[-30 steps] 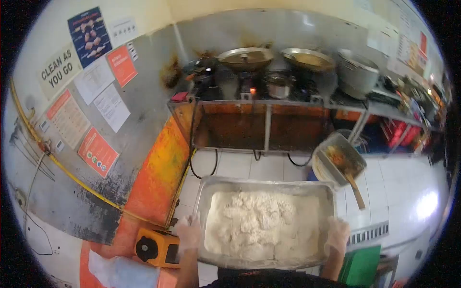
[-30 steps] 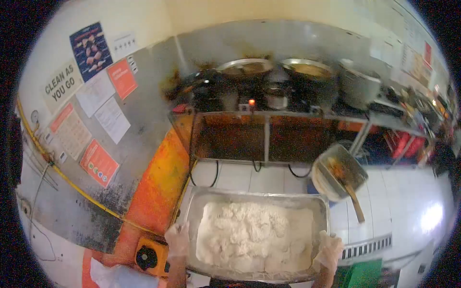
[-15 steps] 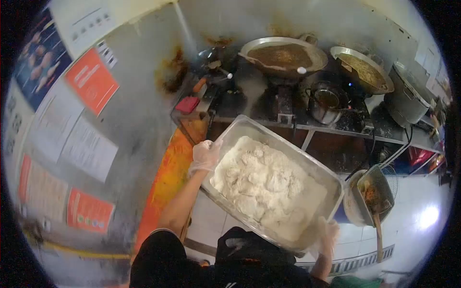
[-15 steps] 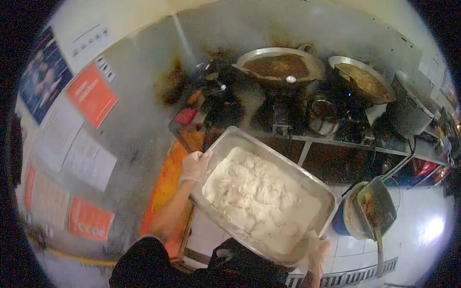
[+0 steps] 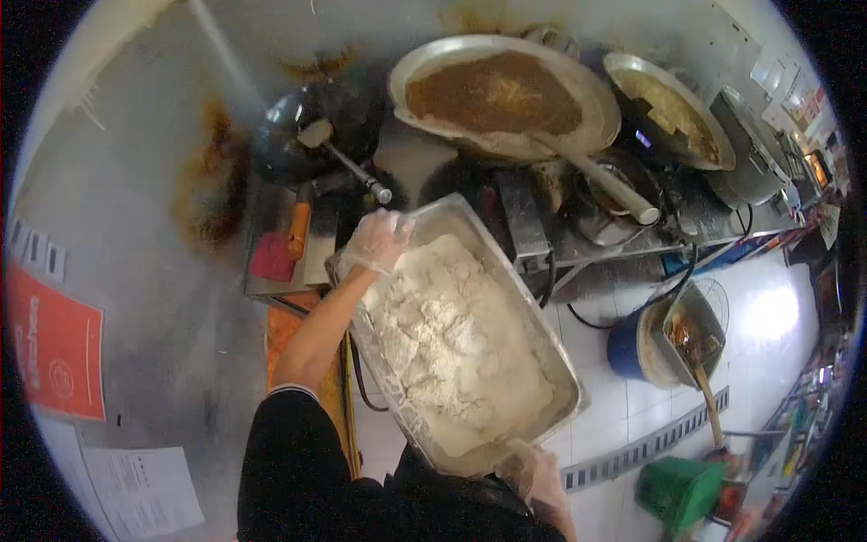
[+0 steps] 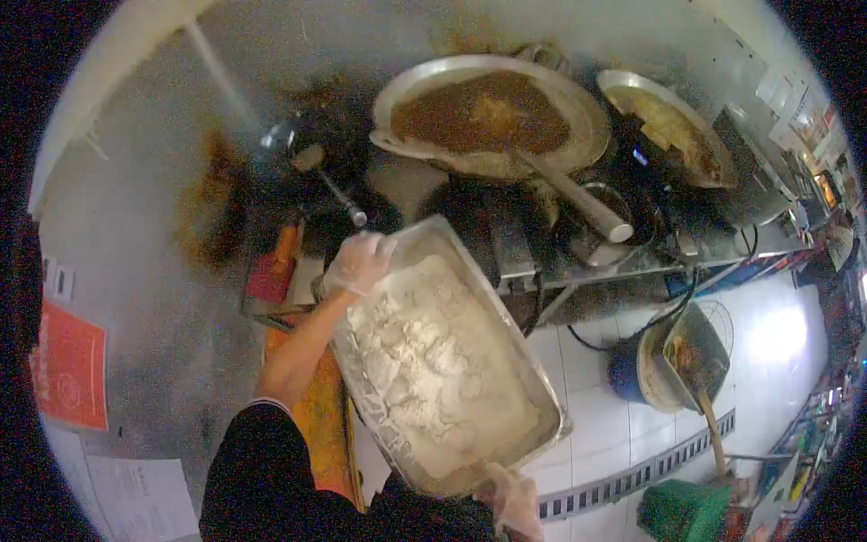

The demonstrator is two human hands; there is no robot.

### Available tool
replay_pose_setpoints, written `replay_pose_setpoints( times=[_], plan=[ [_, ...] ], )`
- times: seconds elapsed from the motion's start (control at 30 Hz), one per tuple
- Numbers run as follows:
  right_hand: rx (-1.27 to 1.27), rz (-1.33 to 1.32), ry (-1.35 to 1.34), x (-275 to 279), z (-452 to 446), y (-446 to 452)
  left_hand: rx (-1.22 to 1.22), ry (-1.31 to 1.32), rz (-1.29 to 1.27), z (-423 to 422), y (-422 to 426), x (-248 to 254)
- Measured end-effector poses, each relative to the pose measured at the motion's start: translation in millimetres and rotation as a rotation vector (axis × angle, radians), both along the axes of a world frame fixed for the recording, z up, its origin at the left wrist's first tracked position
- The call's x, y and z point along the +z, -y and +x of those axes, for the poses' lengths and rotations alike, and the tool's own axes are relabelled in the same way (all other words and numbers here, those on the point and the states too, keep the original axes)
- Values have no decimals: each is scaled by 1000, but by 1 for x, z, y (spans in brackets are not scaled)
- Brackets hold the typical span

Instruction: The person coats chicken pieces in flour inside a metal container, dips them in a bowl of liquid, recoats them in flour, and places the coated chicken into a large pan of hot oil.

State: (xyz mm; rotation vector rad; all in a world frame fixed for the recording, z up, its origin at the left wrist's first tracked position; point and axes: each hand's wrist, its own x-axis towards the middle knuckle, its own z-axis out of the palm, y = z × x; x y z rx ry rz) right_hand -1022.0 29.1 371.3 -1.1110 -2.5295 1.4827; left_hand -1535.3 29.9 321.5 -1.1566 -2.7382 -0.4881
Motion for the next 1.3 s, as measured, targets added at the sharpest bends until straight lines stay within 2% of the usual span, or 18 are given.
replay_pose_setpoints(
  times=[0.07,0.17,0.3,0.4,0.47,0.53,0.6,0.67,0.7,0.77,0.83,0.87,0.97,1.1,1.17,1.2,1.23,1.3],
  plan=[
    [93,-56,135,24,2,-3,-171,-172,261,28,3,15],
    [69,-148,350,31,-7,-4,-195,-83,374,97,57,61],
    [33,-62,59,5,9,-4,404,-60,412,227,136,75],
    [127,-28,114,49,-9,-10,670,713,497,300,163,45],
    [26,-304,144,7,17,-14,550,621,354,316,165,23],
    [258,-286,274,35,-2,-32,577,752,230,311,165,13],
    [733,291,160,-4,44,-66,655,897,143,309,159,7],
    [390,-316,197,48,26,-132,570,405,351,315,155,6],
    [215,-499,188,70,17,-167,575,391,347,316,151,15],
    [-115,-427,-84,98,-24,-230,738,714,330,309,140,38],
    [-782,-1240,-477,164,-98,-256,819,655,113,308,145,28],
    [-758,-1244,-477,174,-118,-274,834,645,128,307,159,6],
    [-260,-1168,-413,191,-170,-325,830,816,440,306,167,-5],
    [248,-555,-320,211,-151,-330,794,552,149,313,153,22],
    [38,-731,-112,217,-150,-334,800,471,138,306,167,-8],
    [-85,-811,-17,221,-150,-334,784,673,302,301,182,-35],
    [287,-383,-262,205,-151,-344,752,875,444,301,191,-48],
    [606,43,-463,190,-137,-345,829,809,309,311,187,-36]
  ],
)
